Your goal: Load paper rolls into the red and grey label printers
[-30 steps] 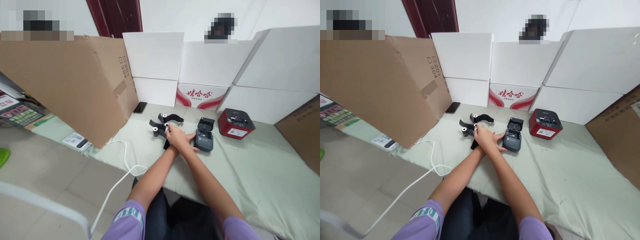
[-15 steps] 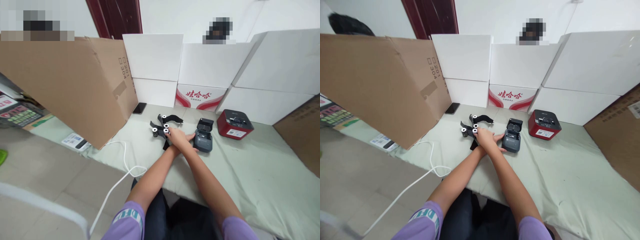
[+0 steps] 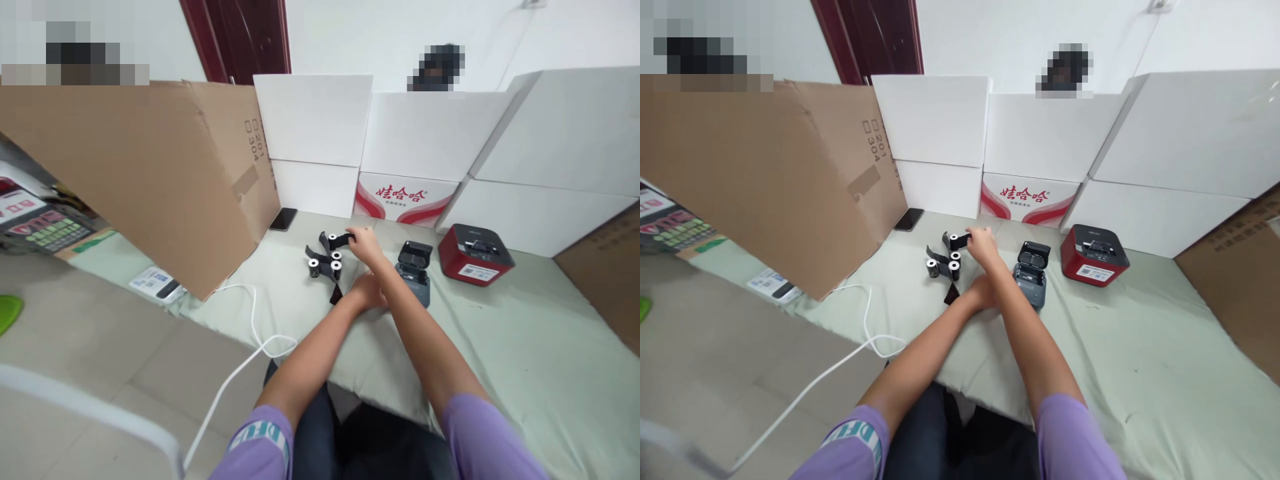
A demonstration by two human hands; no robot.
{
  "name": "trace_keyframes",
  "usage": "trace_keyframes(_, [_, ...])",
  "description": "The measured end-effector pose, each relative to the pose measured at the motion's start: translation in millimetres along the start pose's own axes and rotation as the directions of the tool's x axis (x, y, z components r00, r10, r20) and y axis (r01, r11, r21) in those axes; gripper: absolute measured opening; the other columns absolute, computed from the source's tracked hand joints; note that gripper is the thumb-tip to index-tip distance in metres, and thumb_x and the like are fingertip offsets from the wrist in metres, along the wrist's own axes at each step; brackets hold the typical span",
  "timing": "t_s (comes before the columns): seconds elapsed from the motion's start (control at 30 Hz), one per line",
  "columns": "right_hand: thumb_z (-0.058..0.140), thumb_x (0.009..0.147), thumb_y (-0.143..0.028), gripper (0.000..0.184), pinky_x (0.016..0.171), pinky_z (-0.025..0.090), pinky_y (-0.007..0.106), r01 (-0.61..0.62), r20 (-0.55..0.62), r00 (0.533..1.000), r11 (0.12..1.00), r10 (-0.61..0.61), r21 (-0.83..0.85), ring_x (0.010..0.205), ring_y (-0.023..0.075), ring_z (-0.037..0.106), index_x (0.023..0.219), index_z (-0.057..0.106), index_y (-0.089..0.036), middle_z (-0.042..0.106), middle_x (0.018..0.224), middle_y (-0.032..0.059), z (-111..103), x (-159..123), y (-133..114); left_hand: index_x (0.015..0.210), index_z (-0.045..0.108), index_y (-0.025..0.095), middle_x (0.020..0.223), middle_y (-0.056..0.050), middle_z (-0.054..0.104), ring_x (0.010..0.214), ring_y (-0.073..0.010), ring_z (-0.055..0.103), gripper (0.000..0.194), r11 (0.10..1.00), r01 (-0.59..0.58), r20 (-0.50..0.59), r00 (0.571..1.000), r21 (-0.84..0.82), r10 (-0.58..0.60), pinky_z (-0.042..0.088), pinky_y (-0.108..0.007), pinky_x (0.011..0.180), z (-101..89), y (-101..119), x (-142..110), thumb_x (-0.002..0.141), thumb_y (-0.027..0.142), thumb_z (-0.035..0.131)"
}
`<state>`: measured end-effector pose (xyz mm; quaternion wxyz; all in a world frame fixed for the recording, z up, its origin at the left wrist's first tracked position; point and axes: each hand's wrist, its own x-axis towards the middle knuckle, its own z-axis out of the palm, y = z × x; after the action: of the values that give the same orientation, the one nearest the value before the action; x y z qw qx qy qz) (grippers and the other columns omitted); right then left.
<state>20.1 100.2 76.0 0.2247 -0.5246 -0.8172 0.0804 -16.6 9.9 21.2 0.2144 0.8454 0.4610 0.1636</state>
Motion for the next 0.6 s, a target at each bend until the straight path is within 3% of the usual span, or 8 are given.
trace_keyframes(0.1, [0.05,0.09,-0.014,0.056,0.104,0.035,0.053,0.133,0.168,0.979,0.985,-0.114,-0.106,0.128,0.0343,0.047,0.143,0.057,-0.029,0.061,0.146,0.0078,13,26,-11,0.148,0.05,0.014,0.156,-0.013,0.05,0.141,-0.0387,0.048,0.063,0.999,-0.004,-0.012,1.0,-0.038,0.003,0.041,-0.045,0.118,3.4,-4,-2,0.09,0.033,0.065])
trace_keyframes(0.17, [0.054,0.088,-0.015,0.052,0.105,0.031,0.055,0.19,0.265,0.952,0.974,-0.153,-0.121,0.127,0.0339,0.049,0.137,0.061,-0.029,0.065,0.14,0.0086,21,37,-17,0.151,0.047,0.011,0.159,-0.012,0.046,0.143,-0.0405,0.046,0.065,0.999,-0.028,-0.029,0.999,-0.044,0.027,0.037,-0.042,0.121,6.3,-8,-2,0.091,0.031,0.062])
trace_keyframes(0.23, [0.057,0.088,-0.018,0.041,0.106,0.029,0.055,0.171,0.28,0.951,0.975,-0.127,-0.138,0.121,0.0323,0.054,0.126,0.066,-0.024,0.072,0.126,0.0113,24,42,-19,0.155,0.042,0.011,0.163,-0.01,0.041,0.146,-0.0404,0.042,0.07,0.998,-0.054,-0.027,0.998,-0.035,0.053,0.034,-0.04,0.123,9.1,-12,1,0.091,0.029,0.062])
trace_keyframes(0.33, [0.057,0.089,-0.023,0.029,0.104,0.033,0.049,0.079,0.093,0.993,0.997,-0.078,-0.001,0.111,0.0284,0.06,0.116,0.067,-0.019,0.073,0.116,0.0118,12,34,-10,0.152,0.046,0.012,0.16,-0.012,0.045,0.146,-0.0387,0.043,0.072,0.998,-0.057,0.007,0.998,-0.013,0.057,0.032,-0.043,0.126,12.3,-16,7,0.086,0.032,0.067])
trace_keyframes(0.4, [0.061,0.085,-0.028,0.025,0.096,0.042,0.042,0.045,-0.136,0.991,0.956,-0.005,0.29,0.102,0.0246,0.062,0.108,0.064,-0.019,0.072,0.11,0.0097,-6,17,3,0.146,0.054,0.015,0.15,-0.013,0.057,0.14,-0.0381,0.051,0.073,0.998,-0.056,0.015,0.998,-0.029,0.056,0.029,-0.048,0.127,13.1,-16,10,0.081,0.041,0.074])
trace_keyframes(0.47, [0.066,0.08,-0.033,0.025,0.082,0.048,0.034,0.079,-0.278,0.952,0.776,0.127,0.625,0.087,0.02,0.062,0.1,0.059,-0.021,0.069,0.101,0.0051,-28,-10,18,0.146,0.053,0.018,0.146,-0.012,0.061,0.137,-0.0361,0.055,0.082,0.996,-0.059,0.007,0.998,-0.067,0.059,0.024,-0.052,0.129,12.9,-15,10,0.076,0.053,0.077])
trace_keyframes(0.53, [0.073,0.075,-0.039,0.032,0.067,0.049,0.029,0.105,-0.259,0.937,0.519,0.235,0.848,0.073,0.0157,0.06,0.095,0.053,-0.024,0.065,0.091,-0.0003,-49,-44,31,0.152,0.044,0.021,0.152,-0.011,0.056,0.141,-0.0338,0.051,0.093,0.992,-0.066,-0.013,0.998,-0.111,0.065,0.02,-0.053,0.13,11.9,-12,7,0.074,0.06,0.077])
trace_keyframes(0.6, [0.079,0.07,-0.041,0.04,0.06,0.047,0.025,0.084,-0.184,0.937,0.32,0.296,0.944,0.066,0.013,0.058,0.093,0.05,-0.025,0.062,0.084,-0.0041,-63,-79,42,0.155,0.04,0.021,0.157,-0.012,0.05,0.146,-0.0332,0.045,0.098,0.986,-0.083,-0.053,0.996,-0.142,0.076,0.021,-0.052,0.129,10.6,-10,3,0.074,0.058,0.079])
